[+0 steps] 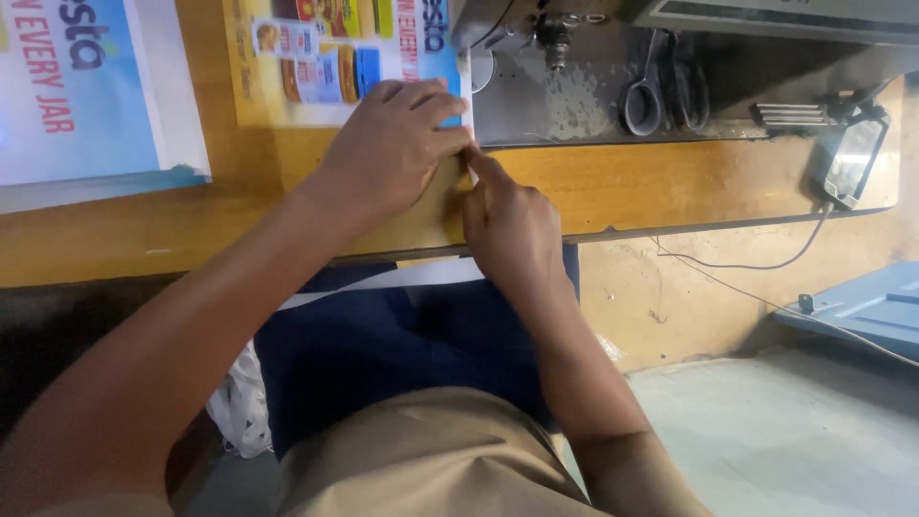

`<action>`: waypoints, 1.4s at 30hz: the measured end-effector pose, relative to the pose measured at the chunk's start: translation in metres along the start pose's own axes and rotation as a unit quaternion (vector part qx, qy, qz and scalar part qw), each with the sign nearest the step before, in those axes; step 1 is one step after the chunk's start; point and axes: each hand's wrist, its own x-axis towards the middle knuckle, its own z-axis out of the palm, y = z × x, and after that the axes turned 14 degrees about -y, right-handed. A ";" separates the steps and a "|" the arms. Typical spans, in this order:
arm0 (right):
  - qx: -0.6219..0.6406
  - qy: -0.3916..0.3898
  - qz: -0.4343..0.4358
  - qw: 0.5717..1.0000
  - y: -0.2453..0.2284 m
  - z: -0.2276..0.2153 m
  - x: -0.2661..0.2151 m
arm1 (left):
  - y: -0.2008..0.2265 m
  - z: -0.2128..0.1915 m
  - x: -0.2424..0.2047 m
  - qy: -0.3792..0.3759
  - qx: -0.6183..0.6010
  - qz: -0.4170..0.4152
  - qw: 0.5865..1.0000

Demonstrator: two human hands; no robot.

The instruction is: Sewing white fabric strips onto various cardboard product cards using an industrial sewing machine.

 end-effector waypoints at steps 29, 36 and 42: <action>0.194 0.008 -0.042 0.980 0.004 -0.004 -0.027 | -0.004 -0.020 0.017 0.047 0.027 0.053 0.997; 0.319 0.009 -0.067 0.945 0.008 0.026 -0.087 | -0.001 -0.011 0.016 0.049 -0.008 0.058 0.997; 0.220 0.055 -0.029 0.974 0.009 0.041 -0.098 | 0.012 0.004 0.016 0.079 0.007 0.000 0.997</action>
